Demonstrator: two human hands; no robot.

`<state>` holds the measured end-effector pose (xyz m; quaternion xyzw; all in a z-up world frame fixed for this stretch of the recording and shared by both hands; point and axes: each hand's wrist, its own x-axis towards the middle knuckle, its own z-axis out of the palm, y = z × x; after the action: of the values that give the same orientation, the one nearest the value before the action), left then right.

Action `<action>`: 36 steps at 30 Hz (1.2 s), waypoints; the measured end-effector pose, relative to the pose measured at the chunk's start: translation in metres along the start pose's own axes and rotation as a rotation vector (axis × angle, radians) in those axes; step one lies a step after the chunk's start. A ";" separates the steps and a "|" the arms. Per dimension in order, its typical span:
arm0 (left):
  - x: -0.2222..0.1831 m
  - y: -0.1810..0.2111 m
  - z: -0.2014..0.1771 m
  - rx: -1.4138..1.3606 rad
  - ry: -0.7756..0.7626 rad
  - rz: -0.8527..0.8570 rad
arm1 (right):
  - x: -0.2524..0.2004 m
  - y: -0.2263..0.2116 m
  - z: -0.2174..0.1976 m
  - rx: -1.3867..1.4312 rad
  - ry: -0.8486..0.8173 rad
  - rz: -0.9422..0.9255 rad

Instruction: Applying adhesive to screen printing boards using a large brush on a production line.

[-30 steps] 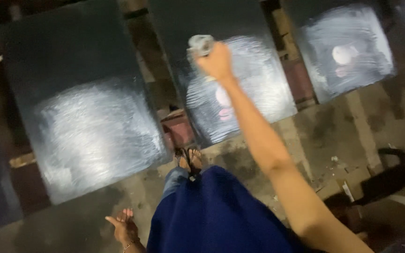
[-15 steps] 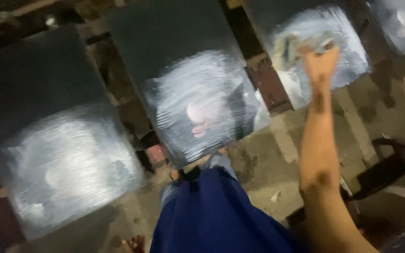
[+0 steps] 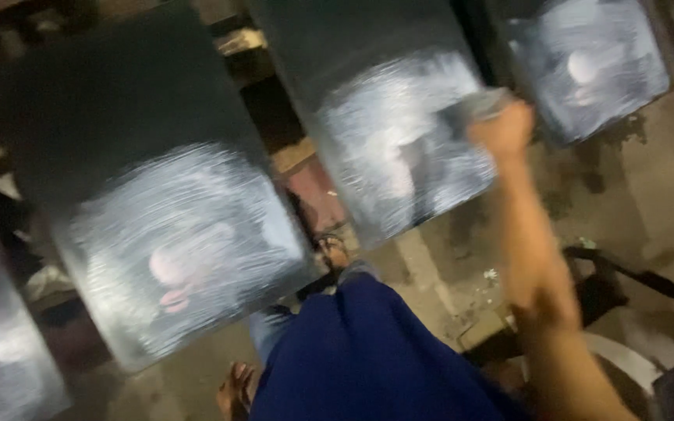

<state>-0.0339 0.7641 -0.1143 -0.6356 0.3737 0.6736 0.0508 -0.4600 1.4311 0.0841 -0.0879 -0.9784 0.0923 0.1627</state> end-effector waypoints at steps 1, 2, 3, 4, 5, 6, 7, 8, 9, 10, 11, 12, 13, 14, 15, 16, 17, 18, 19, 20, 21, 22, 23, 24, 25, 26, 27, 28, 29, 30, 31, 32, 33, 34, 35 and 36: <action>-0.020 -0.013 0.007 0.190 -0.006 0.224 | 0.001 -0.042 0.001 -0.006 -0.051 0.027; -0.027 -0.023 0.000 0.198 0.015 0.218 | -0.010 -0.079 -0.004 0.000 -0.073 0.030; -0.033 -0.033 -0.008 0.260 -0.007 0.215 | -0.022 -0.117 -0.010 0.258 -0.144 -0.082; -0.021 -0.034 0.008 0.310 -0.058 0.230 | -0.017 -0.156 -0.016 0.513 -0.176 -0.199; 0.000 -0.042 0.009 0.307 -0.067 0.242 | -0.007 -0.169 -0.034 0.515 -0.160 -0.201; 0.014 -0.050 -0.001 -0.300 -0.081 0.007 | -0.006 -0.180 -0.056 0.677 -0.320 0.052; 0.029 -0.057 -0.012 -0.904 -0.083 -0.240 | -0.006 -0.192 -0.077 0.835 -0.479 0.309; 0.029 -0.060 -0.020 -0.899 -0.076 -0.239 | 0.005 -0.167 -0.078 0.836 -0.484 0.316; 0.030 -0.061 -0.029 -1.334 -0.011 -0.228 | 0.015 -0.145 -0.079 0.695 -0.281 0.144; 0.036 -0.062 -0.026 -1.779 0.048 -0.211 | 0.034 -0.123 -0.079 0.548 -0.073 -0.042; 0.036 -0.057 -0.014 -1.786 0.040 -0.211 | 0.054 -0.087 -0.068 0.551 -0.068 -0.049; 0.032 -0.051 -0.012 -2.218 0.307 -0.149 | 0.069 -0.053 -0.055 0.385 -0.007 -0.024; 0.028 -0.046 -0.009 -2.629 0.612 -0.077 | 0.085 -0.019 -0.042 0.219 0.054 0.000; 0.013 -0.038 0.002 -2.638 0.609 -0.076 | 0.090 -0.020 -0.029 0.224 0.055 -0.007; -0.001 -0.031 0.013 -2.708 0.582 0.056 | 0.095 -0.020 -0.015 0.137 -0.022 0.012; -0.016 -0.025 0.025 -2.770 0.555 0.192 | 0.100 -0.020 -0.002 0.048 -0.099 0.030; -0.003 -0.038 0.009 -2.779 0.554 0.194 | 0.090 -0.060 0.009 0.052 -0.098 0.023; 0.007 -0.052 -0.010 -2.466 0.104 -0.139 | 0.076 -0.098 0.019 0.184 -0.190 0.048; 0.017 -0.067 -0.030 -2.069 -0.274 -0.421 | 0.061 -0.136 0.029 0.316 -0.283 0.072; 0.029 -0.066 -0.027 -2.063 -0.276 -0.423 | 0.051 -0.166 0.019 0.316 -0.280 0.077; 0.040 -0.064 -0.024 -1.348 -0.812 -0.242 | 0.041 -0.196 0.010 0.530 -0.298 0.029; 0.050 -0.064 -0.023 -0.553 -1.188 -0.058 | 0.031 -0.226 -0.001 0.743 -0.314 -0.021; 0.050 -0.060 -0.014 -0.548 -1.189 -0.062 | 0.033 -0.223 -0.011 0.742 -0.311 -0.015; 0.051 -0.057 -0.005 -1.339 -0.574 -0.248 | 0.036 -0.222 -0.020 0.837 -0.385 0.079; 0.053 -0.053 0.004 -1.989 0.213 -0.410 | 0.039 -0.223 -0.028 0.931 -0.458 0.175; 0.051 -0.053 0.006 -1.991 0.215 -0.410 | 0.055 -0.191 -0.023 0.930 -0.461 0.174; 0.049 -0.052 0.008 -2.106 0.254 -0.456 | 0.070 -0.161 -0.017 0.784 -0.264 0.046; 0.045 -0.052 0.005 -2.228 0.296 -0.496 | 0.084 -0.134 -0.009 0.638 -0.078 -0.085; 0.039 -0.060 -0.009 -2.238 0.300 -0.488 | 0.097 -0.107 -0.003 0.644 -0.086 -0.091; 0.036 -0.067 -0.018 -1.938 0.063 -0.446 | 0.114 -0.081 0.003 0.330 -0.001 -0.064; 0.033 -0.075 -0.026 -1.624 -0.148 -0.396 | 0.131 -0.055 0.009 0.017 0.086 -0.037; 0.029 -0.072 -0.016 -1.631 -0.147 -0.395 | 0.125 -0.065 0.022 0.018 0.085 -0.043; 0.024 -0.070 -0.005 -1.783 0.004 -0.270 | 0.120 -0.075 0.035 0.089 0.012 -0.029; 0.019 -0.068 0.005 -1.928 0.163 -0.135 | 0.114 -0.086 0.048 0.162 -0.064 -0.018; 0.025 -0.073 0.007 -1.938 0.167 -0.131 | 0.086 -0.130 0.041 0.165 -0.068 -0.028; 0.029 -0.074 0.004 -2.268 0.117 -0.322 | 0.056 -0.175 0.031 0.312 -0.240 -0.008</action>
<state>-0.0025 0.8076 -0.1736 -0.3863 -0.5323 0.5779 -0.4832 -0.5480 1.2681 0.1086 -0.0462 -0.9649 0.2521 0.0568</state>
